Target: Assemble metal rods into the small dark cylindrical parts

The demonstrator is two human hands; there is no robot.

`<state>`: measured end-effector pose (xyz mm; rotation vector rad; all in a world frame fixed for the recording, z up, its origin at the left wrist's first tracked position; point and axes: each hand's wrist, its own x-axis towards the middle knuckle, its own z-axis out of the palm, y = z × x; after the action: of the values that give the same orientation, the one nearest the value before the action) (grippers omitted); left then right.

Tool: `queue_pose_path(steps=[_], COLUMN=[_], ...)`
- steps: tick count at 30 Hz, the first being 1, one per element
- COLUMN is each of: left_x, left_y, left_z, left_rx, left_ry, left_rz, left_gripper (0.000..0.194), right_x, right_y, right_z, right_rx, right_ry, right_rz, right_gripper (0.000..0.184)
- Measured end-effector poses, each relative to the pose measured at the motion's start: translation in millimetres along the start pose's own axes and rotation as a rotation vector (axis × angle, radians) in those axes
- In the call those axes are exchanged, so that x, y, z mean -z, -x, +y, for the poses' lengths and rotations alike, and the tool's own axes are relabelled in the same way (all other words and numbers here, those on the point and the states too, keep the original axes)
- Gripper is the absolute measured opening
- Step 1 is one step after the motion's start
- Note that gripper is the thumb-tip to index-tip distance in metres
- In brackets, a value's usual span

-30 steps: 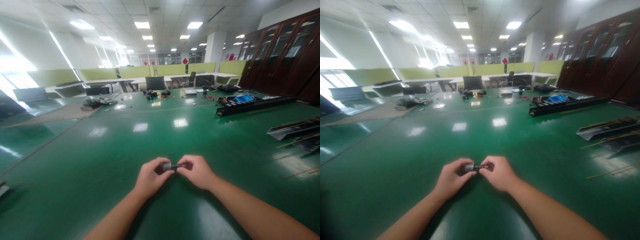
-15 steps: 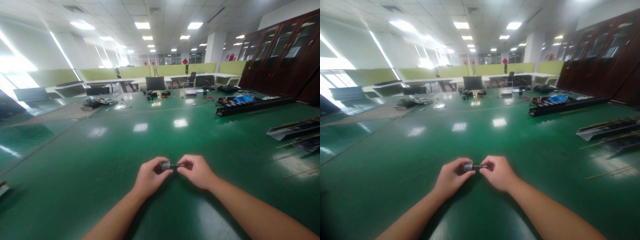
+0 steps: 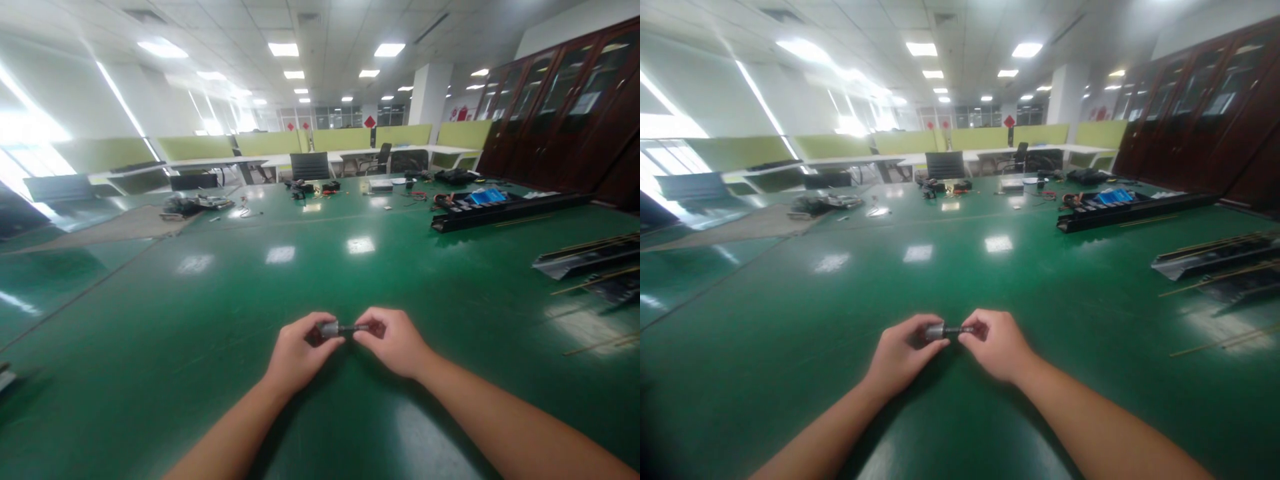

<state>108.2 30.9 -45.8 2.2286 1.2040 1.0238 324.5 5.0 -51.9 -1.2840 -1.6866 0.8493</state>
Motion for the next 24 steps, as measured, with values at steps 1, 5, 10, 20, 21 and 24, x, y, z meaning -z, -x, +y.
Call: queue_pose_path(steps=[1, 5, 10, 20, 21, 24], left_x=[0.0, 0.0, -0.5, 0.1, 0.2, 0.1], left_y=[-0.1, -0.5, -0.4, -0.6, -0.7, -1.1], left_z=[-0.3, -0.9, -2.5, -2.3, -1.9, -1.8], left_rx=[0.0, 0.005, 0.017, 0.01, 0.006, 0.005], left_ry=[0.0, 0.01, 0.015, 0.006, 0.009, 0.018], left_rz=[0.0, 0.005, 0.005, 0.017, 0.019, 0.022], left_gripper=[0.025, 0.025, 0.025, 0.025, 0.025, 0.025], right_x=[-0.2, -0.3, 0.6, 1.1, 1.1, 1.4], right_y=[0.1, -0.1, -0.4, -1.0, -1.2, -1.2], right_z=[-0.1, -1.3, -0.4, 0.9, 1.0, 1.5], right_rx=[0.001, 0.002, 0.004, 0.005, 0.007, 0.014], right_ry=[0.001, 0.015, 0.002, 0.007, 0.01, 0.023], right_rz=[0.002, 0.019, 0.026, 0.037, 0.037, 0.041], right_gripper=[0.008, 0.007, 0.007, 0.007, 0.007, 0.007])
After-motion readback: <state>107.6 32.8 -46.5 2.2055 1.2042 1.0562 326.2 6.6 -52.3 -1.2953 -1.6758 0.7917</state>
